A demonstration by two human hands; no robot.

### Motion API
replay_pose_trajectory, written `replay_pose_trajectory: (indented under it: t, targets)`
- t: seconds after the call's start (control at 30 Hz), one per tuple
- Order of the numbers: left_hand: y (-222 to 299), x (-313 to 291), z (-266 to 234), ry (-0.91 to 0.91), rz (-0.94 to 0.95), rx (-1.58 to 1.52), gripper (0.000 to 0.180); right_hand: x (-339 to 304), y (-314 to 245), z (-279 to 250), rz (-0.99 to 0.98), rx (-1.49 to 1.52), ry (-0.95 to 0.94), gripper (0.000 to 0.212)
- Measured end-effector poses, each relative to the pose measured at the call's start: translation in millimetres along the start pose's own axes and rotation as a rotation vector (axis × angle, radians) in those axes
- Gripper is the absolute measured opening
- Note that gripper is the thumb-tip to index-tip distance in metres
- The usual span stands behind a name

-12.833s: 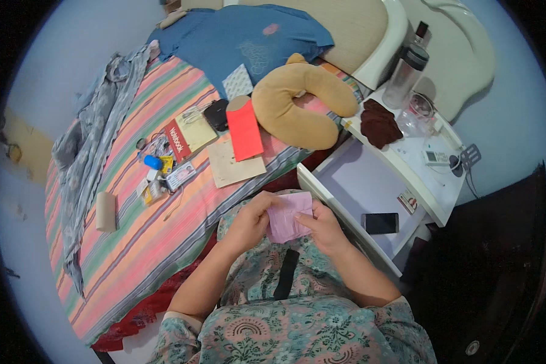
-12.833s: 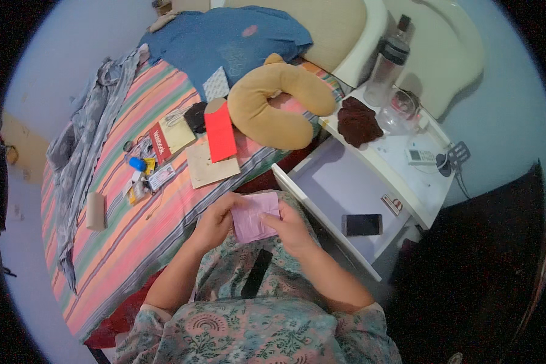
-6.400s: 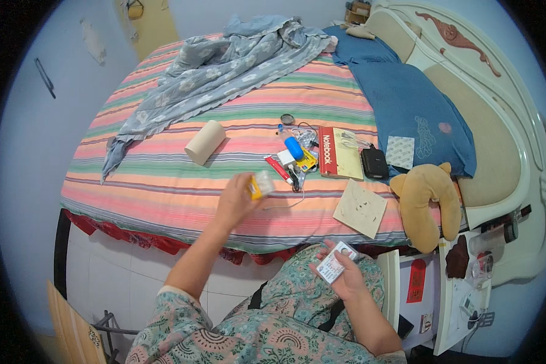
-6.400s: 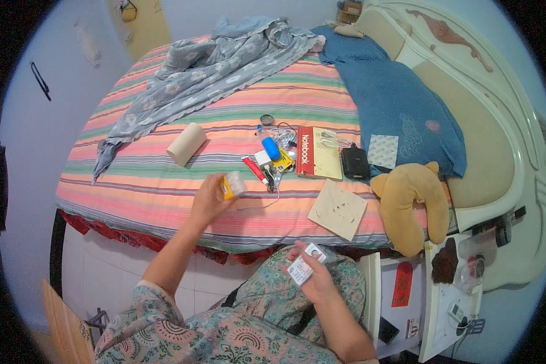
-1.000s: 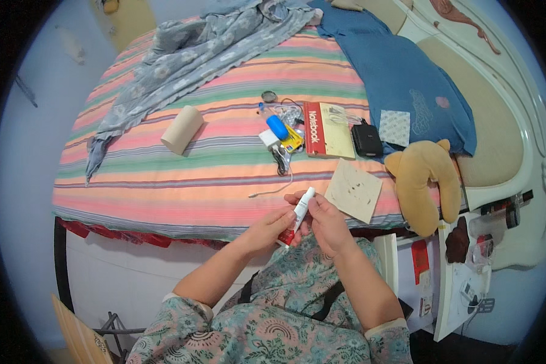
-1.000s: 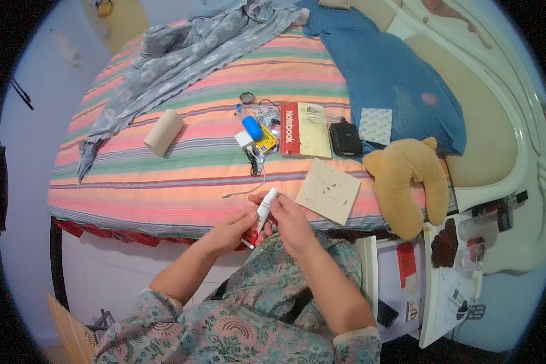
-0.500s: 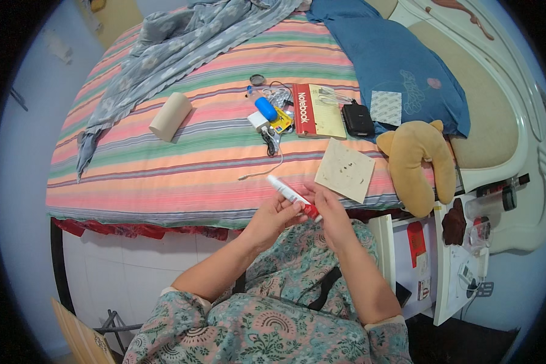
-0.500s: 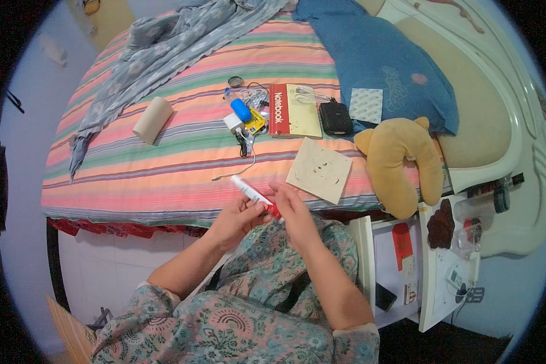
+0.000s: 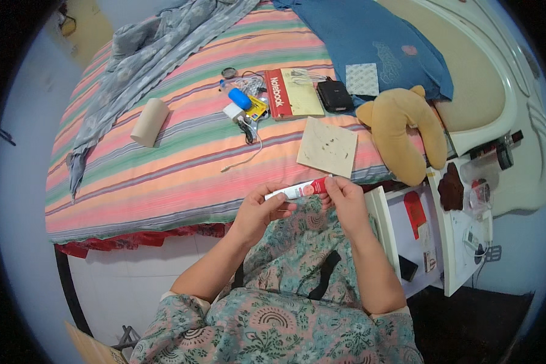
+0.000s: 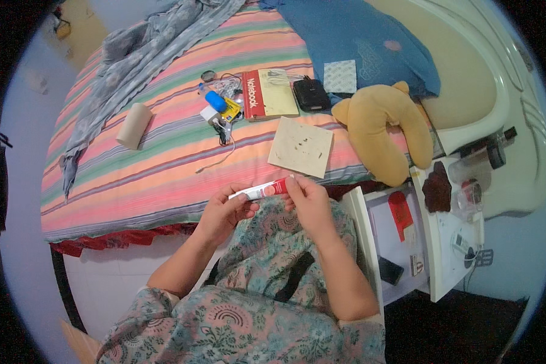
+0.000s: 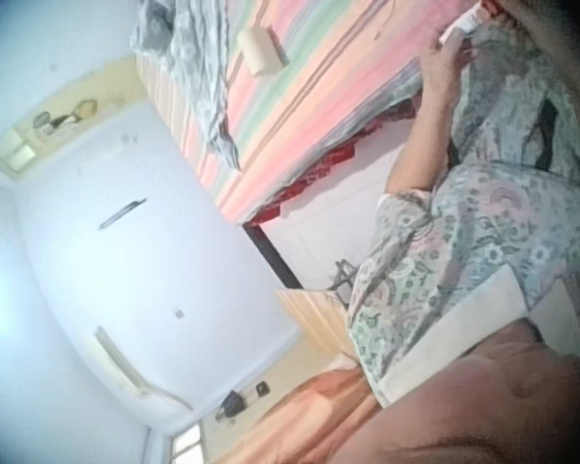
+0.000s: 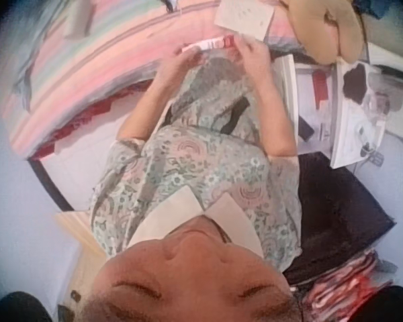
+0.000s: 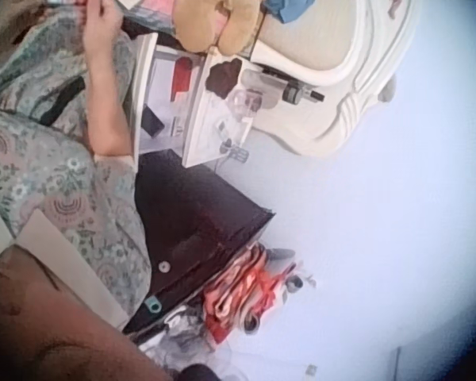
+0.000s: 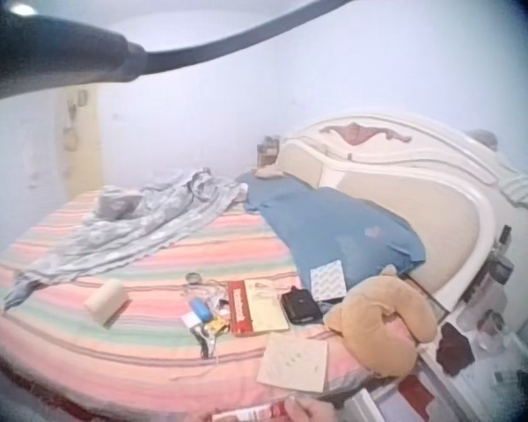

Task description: The person sits on a bed and organizes various items, including pink receipts, a red envelope, and small boxes, into a white bedside drawer. They handle the items one by one, folding the receipts and placing them alongside other objects like a blue bottle and a white charger.

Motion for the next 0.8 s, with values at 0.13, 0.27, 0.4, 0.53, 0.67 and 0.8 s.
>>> replay_pose_trajectory:
  t: [0.13,0.27,0.4,0.53,0.67,0.8]
  targets:
    - [-21.6,-7.5,0.6,-0.062,-0.118,0.039,0.024,1.2,3.5,-3.8,0.009,-0.008,0.067,0.029]
    - [-35.7,-11.7,4.9,-0.094,-0.151,0.057,0.025,4.5,13.9,-5.1,0.028,-0.067,0.052,0.027]
    - [-45.3,-8.8,4.3,-0.073,-0.140,0.055,0.022,7.9,19.9,-6.5,0.053,-0.089,0.060,0.026]
    - [-56.7,-4.7,-0.2,-0.079,-0.109,0.074,0.022,13.2,29.4,-6.8,0.024,-0.118,0.054,0.028]
    - [-59.8,-2.9,0.7,-0.089,-0.086,0.110,0.023,15.4,33.4,-7.9,0.024,-0.151,0.068,0.028]
    - [-61.6,-1.6,-1.8,-0.091,-0.074,0.104,0.022,18.0,35.3,-6.2,0.053,-0.114,0.034,0.027]
Point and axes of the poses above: each hand's wrist, its own x-axis towards the middle knuckle, its own z-axis out of the palm, y = z × x, the point moved 2 cm from there along x, towards the middle knuckle, and after that the axes turned 15 degrees about -x, right-handed, at the moved point
